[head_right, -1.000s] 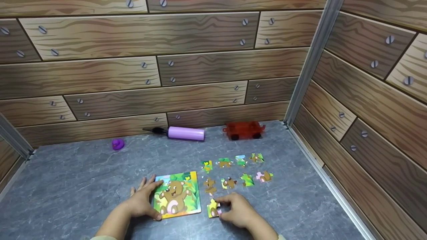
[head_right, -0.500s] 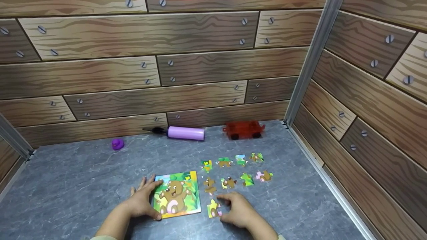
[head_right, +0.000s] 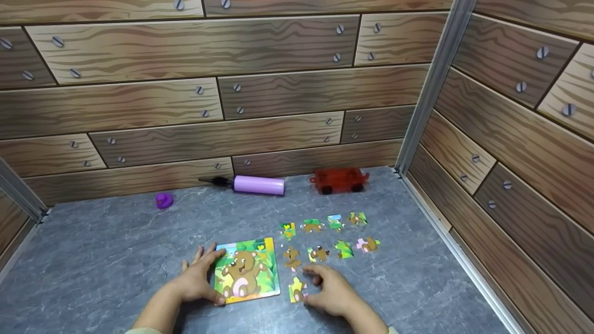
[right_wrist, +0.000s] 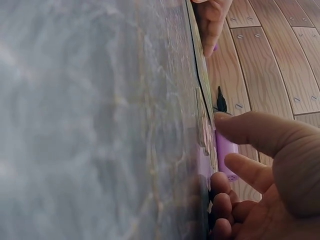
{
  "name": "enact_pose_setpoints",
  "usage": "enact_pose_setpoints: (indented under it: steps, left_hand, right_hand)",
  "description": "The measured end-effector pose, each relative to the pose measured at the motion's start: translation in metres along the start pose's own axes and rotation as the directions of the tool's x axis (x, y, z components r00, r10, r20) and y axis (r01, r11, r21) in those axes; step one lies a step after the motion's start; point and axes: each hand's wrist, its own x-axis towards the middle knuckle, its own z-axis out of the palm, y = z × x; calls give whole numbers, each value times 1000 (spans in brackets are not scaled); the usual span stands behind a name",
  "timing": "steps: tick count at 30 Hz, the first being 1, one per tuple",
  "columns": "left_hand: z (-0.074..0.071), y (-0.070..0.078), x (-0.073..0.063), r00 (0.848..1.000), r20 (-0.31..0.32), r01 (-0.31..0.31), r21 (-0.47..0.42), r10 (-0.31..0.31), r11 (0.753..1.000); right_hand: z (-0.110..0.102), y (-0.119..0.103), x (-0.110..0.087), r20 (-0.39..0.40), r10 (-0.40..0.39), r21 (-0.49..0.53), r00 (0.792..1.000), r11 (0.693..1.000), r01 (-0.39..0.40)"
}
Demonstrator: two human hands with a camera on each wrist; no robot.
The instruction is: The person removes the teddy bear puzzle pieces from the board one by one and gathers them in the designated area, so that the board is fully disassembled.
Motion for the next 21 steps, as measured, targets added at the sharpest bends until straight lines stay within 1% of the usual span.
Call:
enact_pose_setpoints:
  steps: [4,7,9,11,13,15,18,20,21]
  left_hand:
    - [-1,-1,1,1000,6,4,1,-4,1000]
    - [-4,0,2,1000,10,20,4,-20,1000]
    - [-6,2,2,999,2,33,15,-33,999]
    - [-7,6,2,999,-19,46,31,-45,998]
    - [-7,10,2,997,-59,56,50,-53,997]
    - [-7,13,2,993,-106,69,78,-61,995]
    - [-6,17,2,983,-170,97,147,-72,984]
    - [-6,19,1,974,-220,105,229,-54,968]
    - [-7,18,1,968,-251,108,291,-33,951]
  right_hand:
    - [1,-3,1,-14,26,1,1000,1000,-26]
    - [1,-7,3,-65,28,-44,997,999,-31]
    - [1,-10,5,-118,6,-121,993,992,-20]
    - [0,-12,8,-176,-41,-235,983,972,-1]
    - [0,-15,12,-229,-95,-365,969,931,6]
    - [-1,-17,16,-267,-147,-492,953,870,-3]
    - [-5,-20,23,-291,-207,-635,934,772,-26]
    - [-8,-20,28,-295,-238,-709,926,704,-45]
    - [-10,-20,31,-295,-254,-739,921,671,-52]
